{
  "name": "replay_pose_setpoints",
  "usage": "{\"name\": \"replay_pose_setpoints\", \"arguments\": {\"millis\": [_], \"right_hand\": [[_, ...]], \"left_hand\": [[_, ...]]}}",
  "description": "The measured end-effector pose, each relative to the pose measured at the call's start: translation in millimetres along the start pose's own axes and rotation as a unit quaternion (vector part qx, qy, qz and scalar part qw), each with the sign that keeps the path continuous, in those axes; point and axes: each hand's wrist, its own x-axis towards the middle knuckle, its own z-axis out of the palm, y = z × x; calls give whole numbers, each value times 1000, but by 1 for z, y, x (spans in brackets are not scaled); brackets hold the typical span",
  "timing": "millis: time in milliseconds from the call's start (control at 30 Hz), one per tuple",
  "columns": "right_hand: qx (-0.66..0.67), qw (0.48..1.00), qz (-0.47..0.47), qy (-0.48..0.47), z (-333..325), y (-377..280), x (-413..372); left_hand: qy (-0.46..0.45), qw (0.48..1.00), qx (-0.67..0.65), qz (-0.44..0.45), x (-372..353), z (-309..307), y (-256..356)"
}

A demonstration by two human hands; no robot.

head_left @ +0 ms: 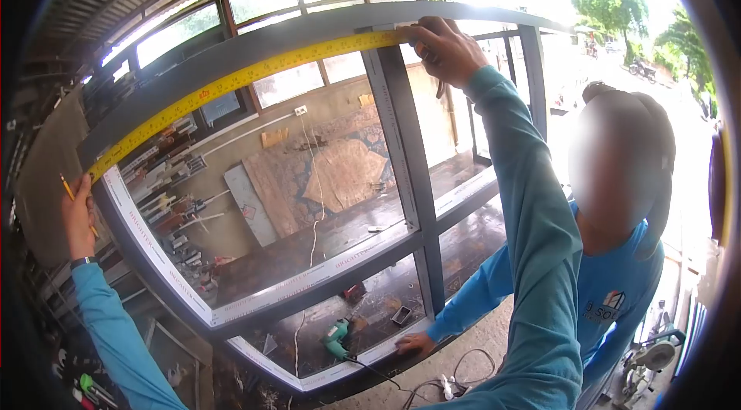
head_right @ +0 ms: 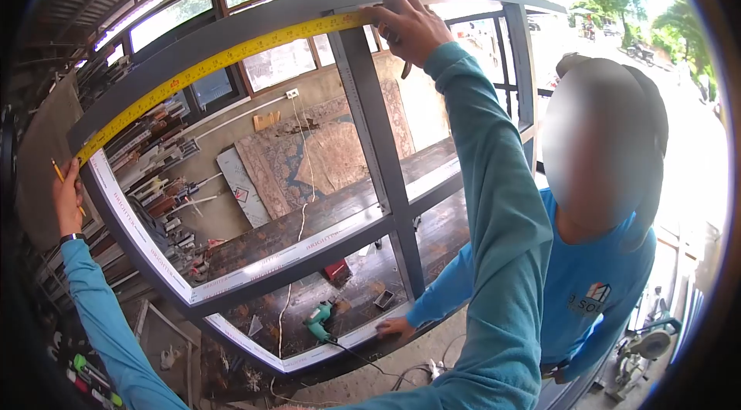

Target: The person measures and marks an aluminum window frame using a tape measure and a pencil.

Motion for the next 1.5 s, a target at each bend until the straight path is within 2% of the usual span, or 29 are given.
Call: {"name": "replay_pose_setpoints", "arguments": {"millis": [100,300,500,700,800,833,967,1067,1267,1367,1500], "right_hand": [[19,999,-21,36,-2,1,1],[13,1000,0,-27,2,12,3],[-35,999,0,-25,4,19,11],[-14,999,-11,-41,12,27,19],[18,996,-10,-86,10,29,23],[11,998,-21,-55,14,30,22],[35,995,-1,-98,5,27,24],[35,995,-26,-91,-17,16,23],[57,995,-43,-69,-3,25,24],[78,992,-23,-101,-4,24,26],[50,996,-36,-66,-8,22,23]], "left_hand": [[10,1000,16,4,4,-3,-6],[24,999,30,-13,4,-5,-6],[53,998,17,-27,4,2,-10],[69,996,23,-46,-8,9,1],[65,996,23,-56,-12,9,4],[62,996,22,-58,-10,9,3],[71,995,24,-65,-12,11,6],[70,995,24,-65,-8,12,5],[76,994,35,-67,-6,9,3],[75,994,45,-71,-7,10,4],[61,994,49,-77,-10,11,9]]}}
